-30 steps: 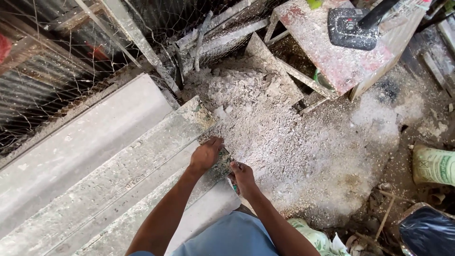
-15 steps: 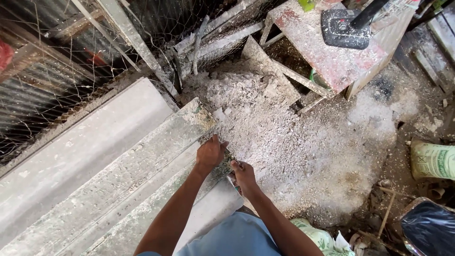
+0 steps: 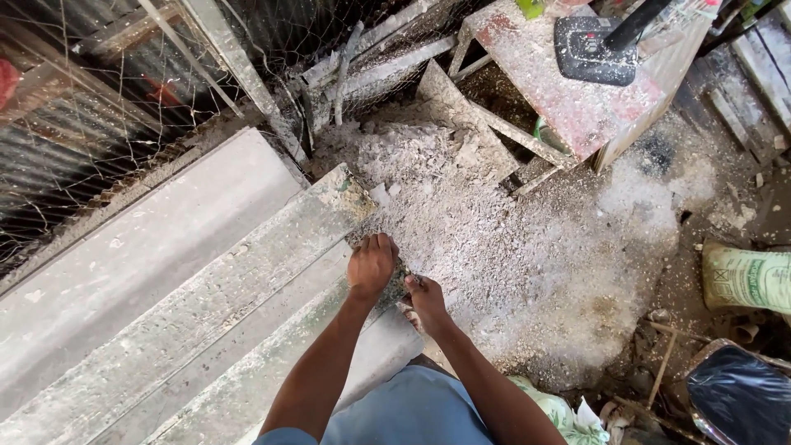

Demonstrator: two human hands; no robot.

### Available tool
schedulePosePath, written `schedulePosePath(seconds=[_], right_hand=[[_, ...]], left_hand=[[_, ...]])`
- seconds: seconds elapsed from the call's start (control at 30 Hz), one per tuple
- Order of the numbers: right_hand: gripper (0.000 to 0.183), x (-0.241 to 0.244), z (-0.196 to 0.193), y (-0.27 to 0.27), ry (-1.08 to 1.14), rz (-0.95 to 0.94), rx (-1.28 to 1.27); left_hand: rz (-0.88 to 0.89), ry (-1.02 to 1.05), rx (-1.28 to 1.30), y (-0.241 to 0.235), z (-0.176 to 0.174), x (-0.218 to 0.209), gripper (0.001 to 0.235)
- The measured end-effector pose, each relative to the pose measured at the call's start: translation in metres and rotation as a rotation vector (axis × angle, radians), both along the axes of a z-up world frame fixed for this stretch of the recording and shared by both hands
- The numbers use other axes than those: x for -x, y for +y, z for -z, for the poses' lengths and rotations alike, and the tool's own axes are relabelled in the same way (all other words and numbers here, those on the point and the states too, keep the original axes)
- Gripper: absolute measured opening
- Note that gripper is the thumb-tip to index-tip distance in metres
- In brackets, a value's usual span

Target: Mixing plaster in a bowl and applying it to long architectural molding pieces.

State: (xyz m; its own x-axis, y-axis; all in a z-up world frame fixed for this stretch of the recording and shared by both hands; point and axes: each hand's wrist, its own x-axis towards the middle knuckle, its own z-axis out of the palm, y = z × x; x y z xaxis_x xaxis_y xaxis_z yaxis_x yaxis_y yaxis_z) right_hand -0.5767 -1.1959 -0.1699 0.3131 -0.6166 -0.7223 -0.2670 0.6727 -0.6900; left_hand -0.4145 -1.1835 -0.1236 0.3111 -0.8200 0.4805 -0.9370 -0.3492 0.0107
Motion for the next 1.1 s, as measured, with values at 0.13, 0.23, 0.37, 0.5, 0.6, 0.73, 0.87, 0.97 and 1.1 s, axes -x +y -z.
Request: schedulePosePath(seconds=[0.13, 0.23, 0.37, 0.5, 0.6, 0.73, 0.87, 0.97, 1.1], right_hand=[[0.063, 0.007, 0.016, -0.003, -0.038, 0.027, -0.013], [0.063, 0.009, 0.033, -0.002, -0.070, 0.000, -0.011], [0.067, 0.007, 0.020, -0.004, -0.089, 0.011, -0.009], [0.073, 0.012, 0.054, 0.003, -0.145, 0.041, -0.024], [0.078, 0.013, 0.069, 0.004, -0.219, 0.121, -0.090], [0.076, 0.010, 0.023, 0.009, -0.261, 0.188, -0.155], [0.048, 0.004, 0.002, 0.013, -0.274, 0.273, -0.159], [0.054, 0.011, -0.008, 0.014, -0.258, 0.192, -0.155], [0.054, 0.009, -0.019, 0.013, -0.218, 0.201, -0.102]], left_hand=[[0.004, -0.009, 0.024, -0.002, 0.012, 0.002, 0.013], [0.046, 0.026, 0.019, 0.006, 0.019, -0.003, 0.009], [0.085, 0.162, -0.168, 0.000, 0.015, -0.019, 0.015], [0.223, 0.657, -0.417, -0.016, -0.064, -0.038, 0.036], [0.226, 0.791, -0.377, -0.022, -0.111, -0.035, 0.058], [-0.018, 0.816, -0.537, -0.010, -0.002, -0.039, 0.050], [-0.010, 0.880, -0.549, 0.010, -0.031, -0.032, 0.047], [0.101, 0.950, -0.434, 0.015, -0.038, -0.033, 0.043], [0.154, 0.956, -0.347, 0.015, -0.029, -0.035, 0.045]])
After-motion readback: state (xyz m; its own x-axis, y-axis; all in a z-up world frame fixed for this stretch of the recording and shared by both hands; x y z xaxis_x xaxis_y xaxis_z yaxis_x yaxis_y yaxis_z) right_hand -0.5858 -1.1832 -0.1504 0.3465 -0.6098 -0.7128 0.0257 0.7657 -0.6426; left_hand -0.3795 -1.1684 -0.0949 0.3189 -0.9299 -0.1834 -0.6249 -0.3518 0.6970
